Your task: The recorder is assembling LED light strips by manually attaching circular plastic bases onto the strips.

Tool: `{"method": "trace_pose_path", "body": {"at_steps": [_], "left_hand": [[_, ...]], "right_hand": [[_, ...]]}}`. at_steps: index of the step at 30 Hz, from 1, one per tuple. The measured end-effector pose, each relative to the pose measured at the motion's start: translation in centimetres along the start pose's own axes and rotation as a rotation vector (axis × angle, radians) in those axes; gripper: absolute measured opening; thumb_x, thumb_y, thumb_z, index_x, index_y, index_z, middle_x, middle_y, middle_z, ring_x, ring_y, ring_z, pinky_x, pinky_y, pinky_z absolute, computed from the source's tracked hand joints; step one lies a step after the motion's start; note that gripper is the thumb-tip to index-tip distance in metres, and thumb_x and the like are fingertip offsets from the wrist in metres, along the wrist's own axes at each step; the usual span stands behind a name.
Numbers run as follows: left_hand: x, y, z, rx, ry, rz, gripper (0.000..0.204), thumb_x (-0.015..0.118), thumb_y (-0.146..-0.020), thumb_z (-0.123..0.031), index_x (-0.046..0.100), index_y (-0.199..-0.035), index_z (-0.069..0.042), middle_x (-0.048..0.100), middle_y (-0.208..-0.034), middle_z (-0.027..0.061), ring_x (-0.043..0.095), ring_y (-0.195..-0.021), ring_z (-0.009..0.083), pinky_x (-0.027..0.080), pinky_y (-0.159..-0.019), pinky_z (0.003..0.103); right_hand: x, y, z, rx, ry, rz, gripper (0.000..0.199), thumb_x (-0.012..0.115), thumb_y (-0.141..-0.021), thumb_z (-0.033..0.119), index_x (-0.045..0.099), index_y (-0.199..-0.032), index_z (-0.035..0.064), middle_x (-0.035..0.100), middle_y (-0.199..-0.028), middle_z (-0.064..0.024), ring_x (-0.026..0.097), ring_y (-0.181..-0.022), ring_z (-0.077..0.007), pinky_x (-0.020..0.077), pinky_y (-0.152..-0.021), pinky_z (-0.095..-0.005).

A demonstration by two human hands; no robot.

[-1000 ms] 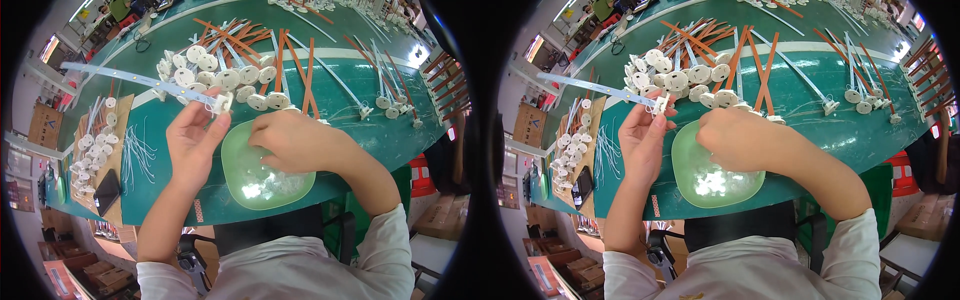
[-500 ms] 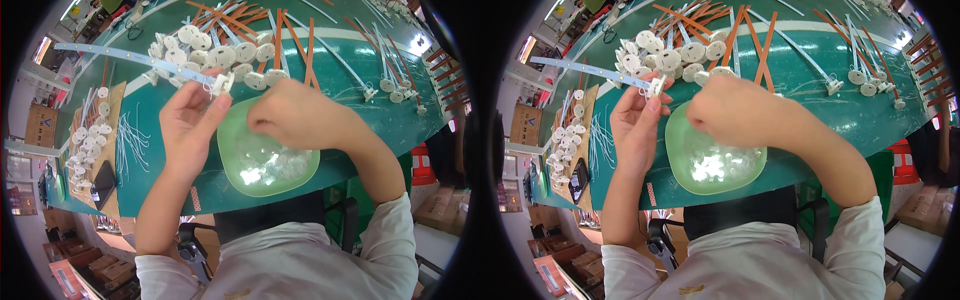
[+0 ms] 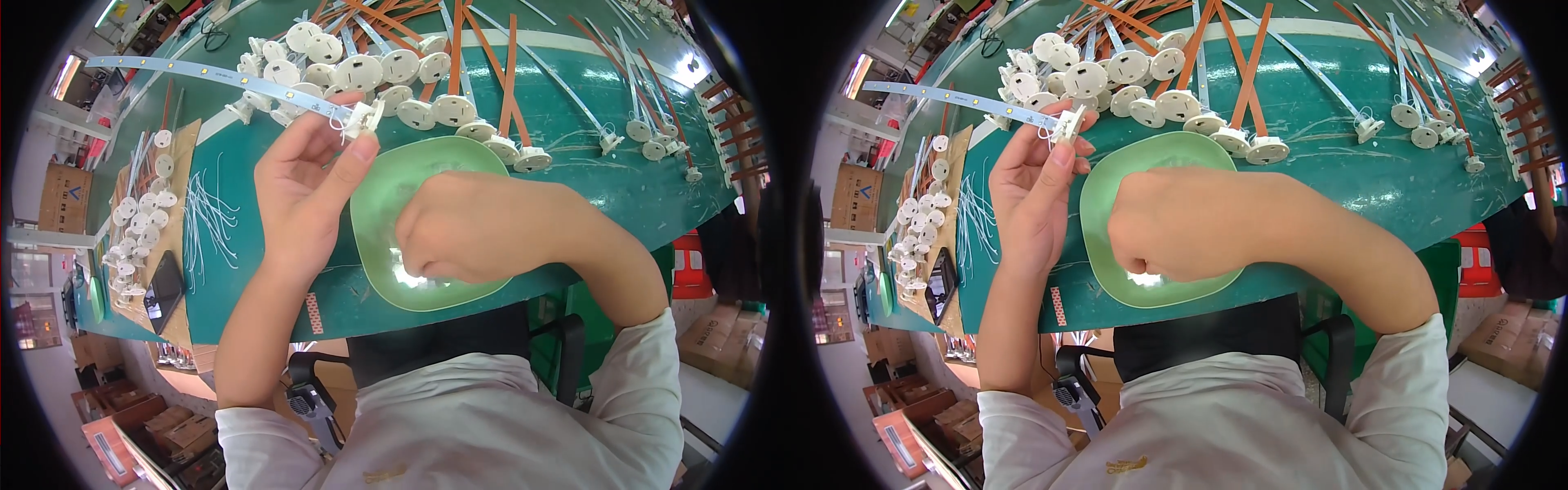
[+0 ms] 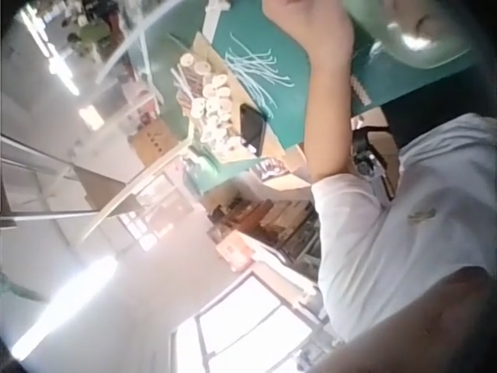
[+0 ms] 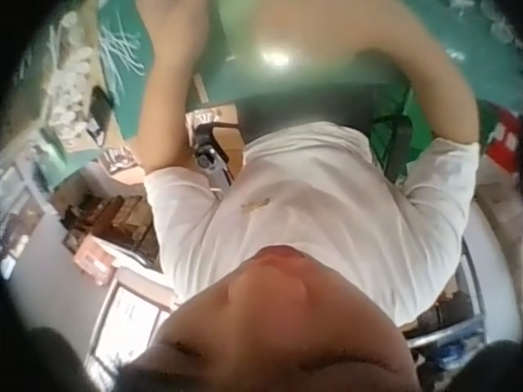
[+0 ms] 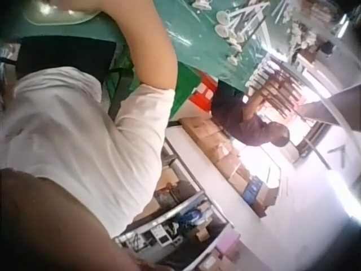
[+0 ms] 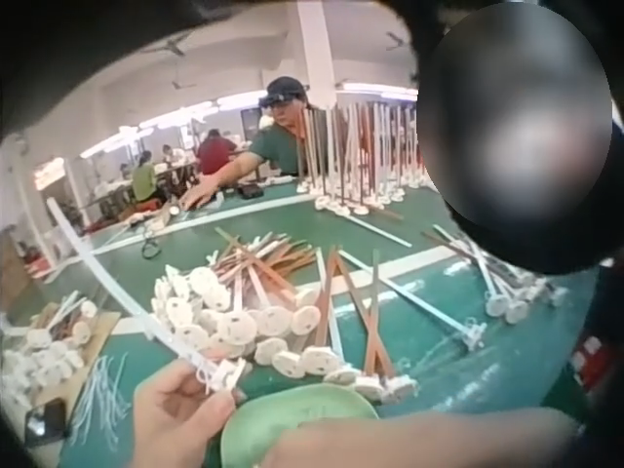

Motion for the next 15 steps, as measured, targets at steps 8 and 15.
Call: {"method": "trace_pose_path", "body": {"at_steps": [8, 15], "left_hand": [[-0.3, -0.1, 0.1, -0.031, 0.003, -0.003, 0.036, 0.07, -0.088, -0.004, 0.059, -0.121, 0.004, 0.065, -0.115, 0.0092, 0.058, -0.089, 0.0084, 0.047, -0.081, 0.025], [-0.2, -0.2, -0.1, -0.05, 0.115, -0.009, 0.039, 0.068, -0.09, -0.012, 0.057, -0.124, 0.002, 0.065, -0.117, 0.0155, 0.062, -0.093, 0.0132, 0.048, -0.08, 0.027]], "right_hand": [[-3.6, 0.2, -0.2, 0.046, -0.014, -0.169, 0.005, 0.06, -0.084, 0.007, 0.06, -0.083, 0.0018, 0.062, -0.074, -0.0112, 0.063, -0.071, -0.0306, 0.0495, -0.063, -0.0385], [-7.2, 1.7, -2.0, 0.115, -0.378, -0.498, 0.007, 0.06, -0.086, 0.0, 0.065, -0.091, -0.0007, 0.066, -0.074, -0.0084, 0.068, -0.065, -0.0133, 0.054, -0.06, -0.0251]]}}
Point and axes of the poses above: each hand's wrist, its own y-axis away from the middle knuckle, its own x-axis out of the palm, z = x × y, the point moved 10 cm from there along -y, towards the middle knuckle
